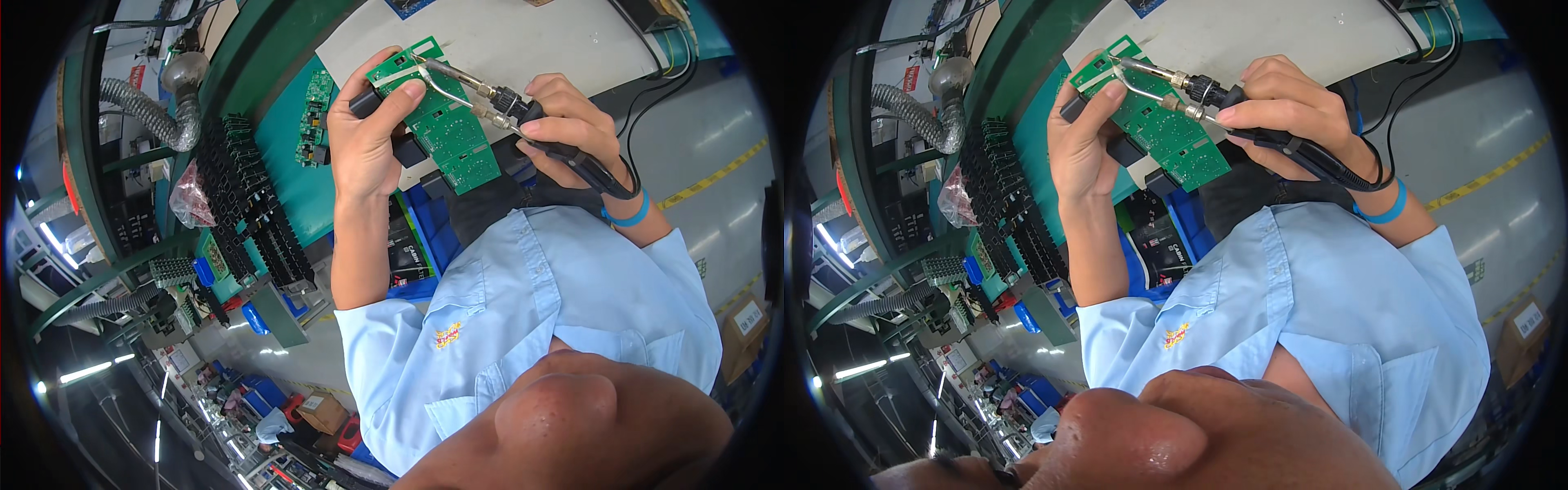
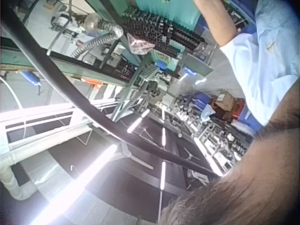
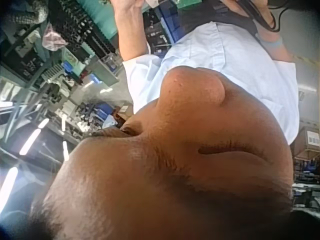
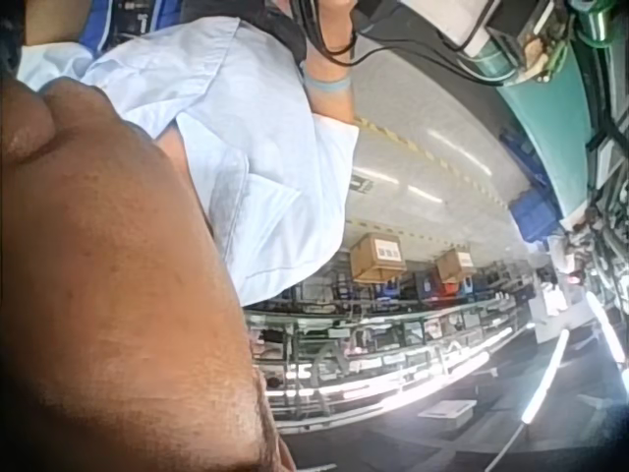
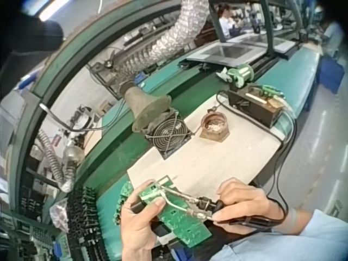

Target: Soldering electronic components onto a printed circuit board at a manual assembly station.

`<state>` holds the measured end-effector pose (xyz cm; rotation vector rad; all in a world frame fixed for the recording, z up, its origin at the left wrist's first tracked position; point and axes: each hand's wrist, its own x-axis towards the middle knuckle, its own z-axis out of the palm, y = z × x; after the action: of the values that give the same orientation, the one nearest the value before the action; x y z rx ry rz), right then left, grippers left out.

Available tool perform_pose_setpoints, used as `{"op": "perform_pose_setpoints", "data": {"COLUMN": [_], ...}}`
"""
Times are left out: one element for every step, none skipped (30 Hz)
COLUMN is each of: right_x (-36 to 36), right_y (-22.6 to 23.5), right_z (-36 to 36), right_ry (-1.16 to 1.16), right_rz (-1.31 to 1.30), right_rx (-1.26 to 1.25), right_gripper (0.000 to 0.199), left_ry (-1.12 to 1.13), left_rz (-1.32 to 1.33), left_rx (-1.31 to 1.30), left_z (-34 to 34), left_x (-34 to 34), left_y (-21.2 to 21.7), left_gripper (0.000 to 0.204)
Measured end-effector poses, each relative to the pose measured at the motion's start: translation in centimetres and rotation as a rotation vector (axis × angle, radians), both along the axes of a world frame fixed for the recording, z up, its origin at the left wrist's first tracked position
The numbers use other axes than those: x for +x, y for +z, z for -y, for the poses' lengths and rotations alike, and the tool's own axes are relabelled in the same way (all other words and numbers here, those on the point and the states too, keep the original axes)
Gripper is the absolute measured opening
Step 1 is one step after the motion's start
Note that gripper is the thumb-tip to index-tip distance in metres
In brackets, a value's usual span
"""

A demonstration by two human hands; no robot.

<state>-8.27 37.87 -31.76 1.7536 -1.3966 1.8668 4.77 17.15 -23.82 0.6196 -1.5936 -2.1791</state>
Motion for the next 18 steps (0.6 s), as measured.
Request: {"op": "perform_pose_setpoints", "data": {"right_x": [-0.03,-0.07,-0.11,-0.15,-0.15,-0.16,-0.16,-0.16,-0.16,-0.16,-0.16,-0.17,-0.18,-0.20,-0.20,-0.19,-0.16,-0.14], "right_y": [-0.02,-0.04,-0.06,-0.07,-0.11,-0.14,-0.18,-0.21,-0.24,-0.29,-0.35,-0.41,-0.45,-0.44,-0.41,-0.36,-0.30,-0.23], "right_z": [0.01,0.01,0.00,0.00,0.02,0.04,0.05,0.07,0.09,0.08,0.06,0.05,0.04,0.06,0.07,0.08,0.10,0.12], "right_ry": [0.003,0.005,0.008,0.010,0.011,0.012,0.013,0.014,0.016,0.016,0.018,0.021,0.023,0.026,0.026,0.024,0.021,0.019], "right_rz": [0.001,0.003,0.004,0.006,0.005,0.006,0.007,0.008,0.009,0.008,0.012,0.016,0.020,0.024,0.023,0.021,0.018,0.016], "right_rx": [0.000,0.001,0.001,0.002,0.001,0.000,-0.002,-0.003,-0.005,-0.005,-0.006,-0.006,-0.007,-0.008,-0.009,-0.008,-0.007,-0.006], "right_gripper": [0.039,0.039,0.039,0.039,0.039,0.039,0.039,0.039,0.039,0.039,0.039,0.039,0.039,0.039,0.039,0.039,0.039,0.039], "left_ry": [-0.003,-0.007,-0.010,-0.014,-0.014,-0.016,-0.018,-0.020,-0.022,-0.022,-0.024,-0.025,-0.027,-0.028,-0.029,-0.027,-0.026,-0.024], "left_rz": [-0.003,-0.006,-0.009,-0.013,-0.014,-0.011,-0.009,-0.007,-0.004,-0.006,-0.006,-0.006,-0.006,-0.006,-0.006,-0.009,-0.012,-0.016], "left_rx": [-0.001,-0.002,-0.004,-0.005,-0.005,-0.004,-0.002,0.000,0.002,0.001,0.003,0.005,0.007,0.009,0.008,0.014,0.020,0.026], "left_z": [0.03,0.06,0.09,0.11,0.15,0.18,0.21,0.23,0.25,0.27,0.28,0.29,0.30,0.31,0.29,0.23,0.17,0.13], "left_x": [-0.01,-0.02,-0.03,-0.05,-0.04,-0.04,-0.05,-0.04,-0.03,-0.04,-0.05,-0.06,-0.07,-0.08,-0.09,-0.10,-0.10,-0.11], "left_y": [0.00,-0.01,-0.01,-0.01,-0.04,-0.07,-0.10,-0.12,-0.12,-0.13,-0.13,-0.12,-0.10,-0.09,-0.10,-0.12,-0.15,-0.16], "left_gripper": [0.053,0.053,0.053,0.052,0.052,0.052,0.052,0.052,0.052,0.052,0.052,0.052,0.052,0.052,0.052,0.052,0.052,0.052]}}
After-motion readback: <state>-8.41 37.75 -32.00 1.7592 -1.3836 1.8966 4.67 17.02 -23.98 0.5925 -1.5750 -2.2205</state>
